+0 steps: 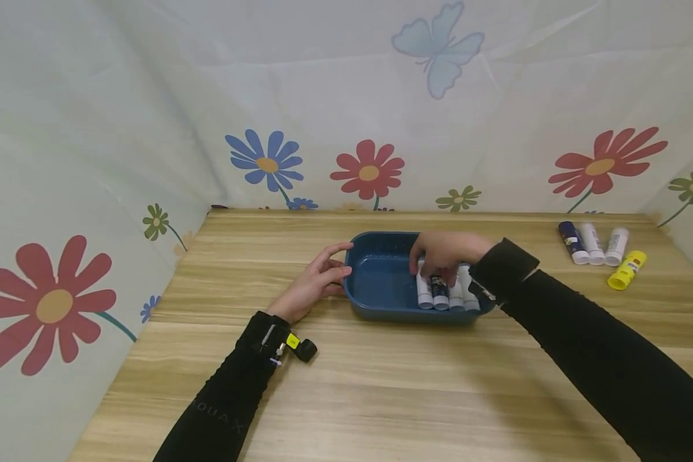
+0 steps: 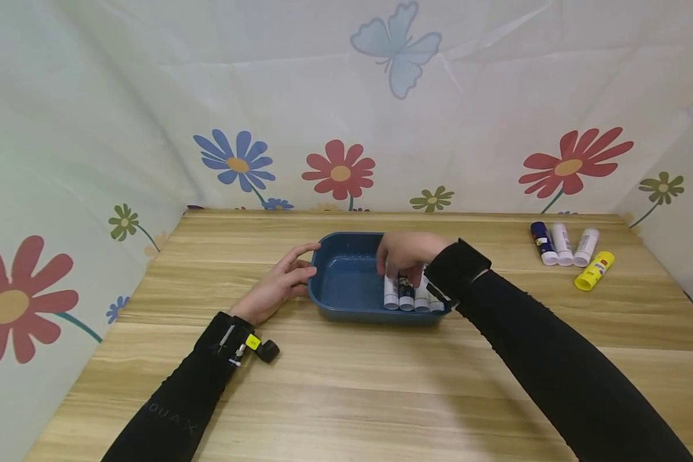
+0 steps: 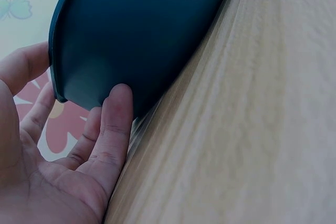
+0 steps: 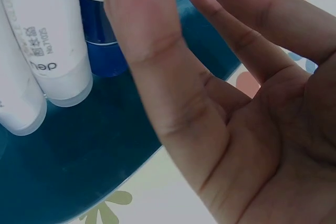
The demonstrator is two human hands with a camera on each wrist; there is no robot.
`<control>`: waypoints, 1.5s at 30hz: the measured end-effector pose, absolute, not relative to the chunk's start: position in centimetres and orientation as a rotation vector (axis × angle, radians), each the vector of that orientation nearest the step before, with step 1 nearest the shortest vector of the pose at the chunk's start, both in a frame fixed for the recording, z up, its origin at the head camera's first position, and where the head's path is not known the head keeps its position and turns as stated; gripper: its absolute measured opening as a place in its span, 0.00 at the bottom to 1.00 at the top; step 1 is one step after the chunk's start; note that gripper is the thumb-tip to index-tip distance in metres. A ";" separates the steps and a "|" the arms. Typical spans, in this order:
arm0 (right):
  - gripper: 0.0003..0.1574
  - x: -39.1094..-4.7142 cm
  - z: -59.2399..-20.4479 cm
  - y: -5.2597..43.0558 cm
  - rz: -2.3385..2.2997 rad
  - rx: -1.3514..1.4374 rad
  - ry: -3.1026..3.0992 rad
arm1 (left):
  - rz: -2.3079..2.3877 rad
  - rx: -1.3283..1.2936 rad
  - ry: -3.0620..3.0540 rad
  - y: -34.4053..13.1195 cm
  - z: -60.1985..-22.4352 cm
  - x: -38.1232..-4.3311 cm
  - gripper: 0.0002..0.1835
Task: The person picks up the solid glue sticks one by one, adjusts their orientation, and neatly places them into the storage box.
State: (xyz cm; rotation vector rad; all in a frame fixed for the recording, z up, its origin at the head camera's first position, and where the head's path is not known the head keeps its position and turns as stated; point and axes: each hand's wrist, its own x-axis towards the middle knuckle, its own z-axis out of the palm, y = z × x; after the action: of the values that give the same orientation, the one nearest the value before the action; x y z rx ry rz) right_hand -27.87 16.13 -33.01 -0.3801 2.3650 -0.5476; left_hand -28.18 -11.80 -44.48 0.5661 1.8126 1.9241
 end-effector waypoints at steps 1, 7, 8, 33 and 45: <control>0.15 -27.9 -33.0 16.1 -0.547 -0.380 2.368 | 1.924 0.565 1.814 -11.8 -44.5 -28.2 0.26; 0.13 -28.1 -33.2 16.1 -0.538 -0.374 2.368 | 1.923 0.562 1.812 -11.8 -44.5 -28.2 0.26; 0.13 -28.1 -33.2 16.0 -0.538 -0.375 2.366 | 1.923 0.561 1.812 -11.8 -44.5 -28.2 0.26; 0.14 -28.4 -32.3 17.1 -0.589 -0.561 2.467 | 1.899 0.561 1.833 -12.0 -44.3 -28.5 0.26; 0.14 -27.4 -31.6 20.1 -0.912 -0.651 2.611 | 1.893 0.546 1.834 -12.0 -44.7 -28.4 0.26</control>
State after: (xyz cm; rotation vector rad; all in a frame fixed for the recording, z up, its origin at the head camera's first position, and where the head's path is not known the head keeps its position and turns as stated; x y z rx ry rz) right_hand -27.45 20.09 -31.64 -0.6510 2.6110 -0.9122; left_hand -28.38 -11.96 -44.71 0.5456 1.8341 1.8935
